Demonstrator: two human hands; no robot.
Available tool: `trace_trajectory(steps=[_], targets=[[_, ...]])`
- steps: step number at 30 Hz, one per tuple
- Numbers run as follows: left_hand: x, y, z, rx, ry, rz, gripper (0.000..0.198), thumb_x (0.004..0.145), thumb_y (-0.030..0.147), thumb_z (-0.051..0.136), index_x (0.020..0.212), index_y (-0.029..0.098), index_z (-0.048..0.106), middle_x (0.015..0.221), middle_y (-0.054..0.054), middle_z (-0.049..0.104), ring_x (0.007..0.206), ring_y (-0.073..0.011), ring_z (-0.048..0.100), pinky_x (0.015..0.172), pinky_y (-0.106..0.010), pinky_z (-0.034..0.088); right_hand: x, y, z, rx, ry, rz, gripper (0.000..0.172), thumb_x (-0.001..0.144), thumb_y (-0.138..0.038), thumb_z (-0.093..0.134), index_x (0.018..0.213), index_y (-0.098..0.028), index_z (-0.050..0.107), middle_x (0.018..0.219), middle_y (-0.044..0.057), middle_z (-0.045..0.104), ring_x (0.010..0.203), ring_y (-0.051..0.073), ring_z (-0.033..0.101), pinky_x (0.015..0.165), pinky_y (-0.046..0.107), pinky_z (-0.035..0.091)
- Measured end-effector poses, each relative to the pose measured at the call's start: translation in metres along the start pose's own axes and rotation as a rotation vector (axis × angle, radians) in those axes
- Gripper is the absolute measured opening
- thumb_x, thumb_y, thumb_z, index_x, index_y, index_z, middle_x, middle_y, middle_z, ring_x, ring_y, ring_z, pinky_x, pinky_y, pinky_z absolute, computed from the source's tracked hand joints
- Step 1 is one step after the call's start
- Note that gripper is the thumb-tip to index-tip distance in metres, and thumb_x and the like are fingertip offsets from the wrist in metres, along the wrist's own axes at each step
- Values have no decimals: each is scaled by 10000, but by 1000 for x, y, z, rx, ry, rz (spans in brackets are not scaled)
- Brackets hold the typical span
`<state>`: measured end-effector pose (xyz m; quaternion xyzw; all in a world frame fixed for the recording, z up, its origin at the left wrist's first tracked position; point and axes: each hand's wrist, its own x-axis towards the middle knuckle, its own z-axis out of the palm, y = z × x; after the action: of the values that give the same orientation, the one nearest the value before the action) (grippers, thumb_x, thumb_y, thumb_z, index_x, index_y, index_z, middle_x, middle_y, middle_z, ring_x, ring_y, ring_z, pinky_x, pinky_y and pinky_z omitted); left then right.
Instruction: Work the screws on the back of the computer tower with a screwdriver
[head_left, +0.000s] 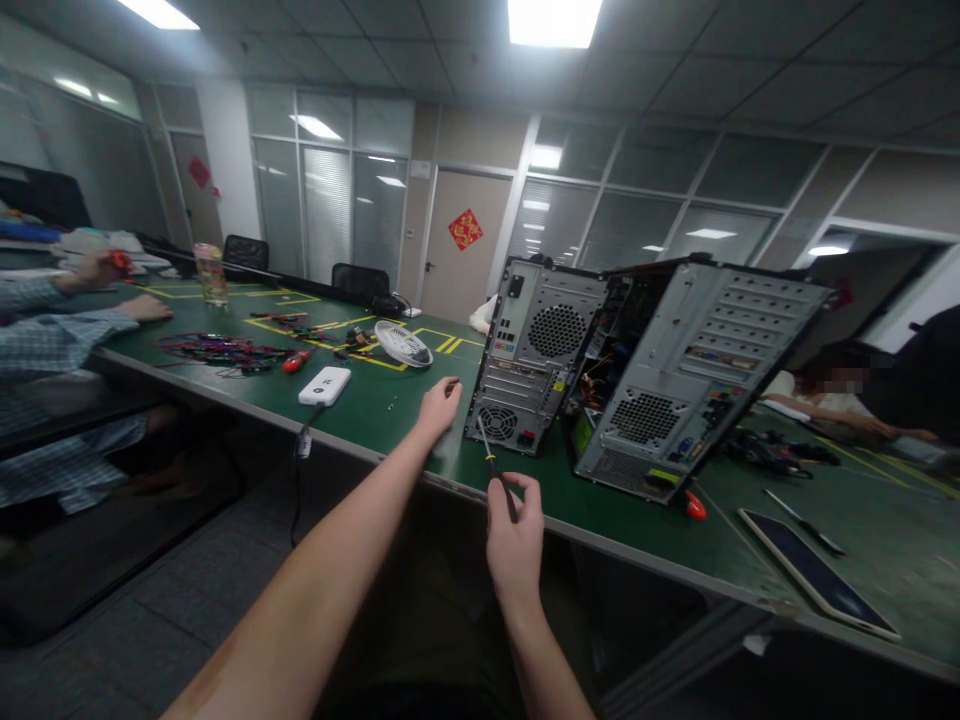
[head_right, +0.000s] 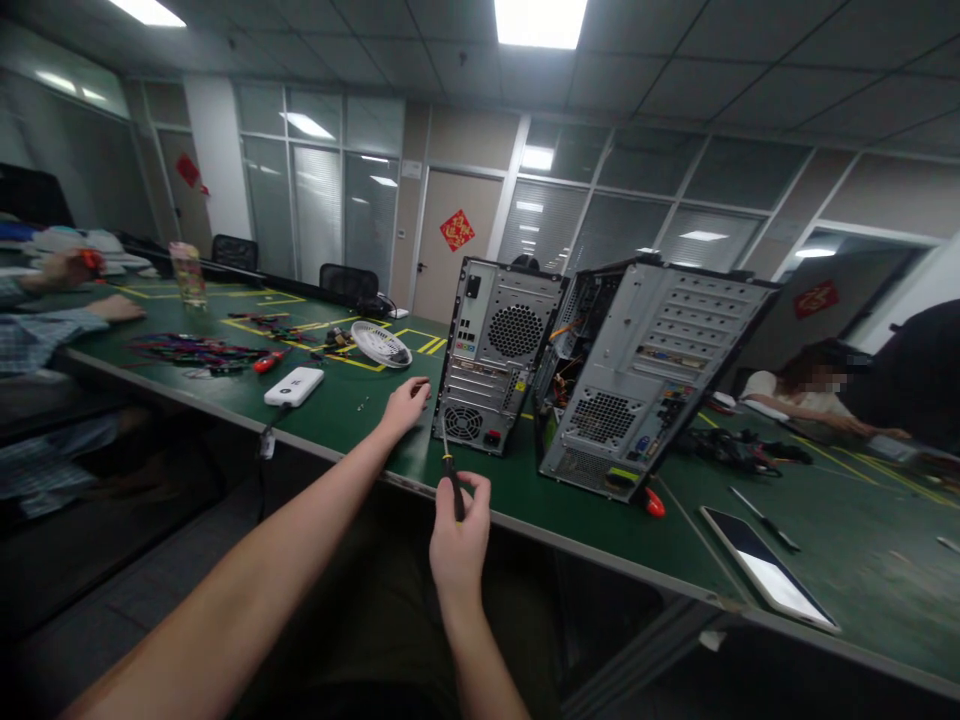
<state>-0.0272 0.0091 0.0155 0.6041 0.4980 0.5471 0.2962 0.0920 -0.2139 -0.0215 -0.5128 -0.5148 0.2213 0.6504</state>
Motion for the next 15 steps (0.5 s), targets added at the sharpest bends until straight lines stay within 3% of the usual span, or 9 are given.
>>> trace_trajectory(steps=[6,8,11,15], targets=[[-5,-5,-60,342,214,8,286,982,255,610,1193,156,775,1212,-141,817,1117,-250,766,1047,-327,547,1,4,-34,-72,-163,46,296,987,-525,645,1043,-238,601,641,-66,575,549,160,481,544,266,356],[-6,-11,-75,474,198,-60,282,952,279,662,1180,149,767,1191,-152,817,1116,-270,767,1033,-352,553,1,9,-44,-88,-192,50,279,999,-513,638,1037,-237,614,661,-52,611,555,163,502,551,269,365],[-6,-20,-83,632,78,-154,250,872,327,775,1067,171,779,1126,-157,826,1109,-309,774,1007,-379,568,0,17,-54,-86,-220,59,262,1015,-499,630,1046,-239,629,695,-35,663,555,169,539,550,272,374],[0,-30,-74,726,12,-163,189,838,331,804,966,194,783,1114,-161,832,1097,-317,780,973,-361,576,-1,22,-62,-85,-245,53,242,1032,-473,617,1092,-240,635,754,-18,719,609,185,621,578,273,414]])
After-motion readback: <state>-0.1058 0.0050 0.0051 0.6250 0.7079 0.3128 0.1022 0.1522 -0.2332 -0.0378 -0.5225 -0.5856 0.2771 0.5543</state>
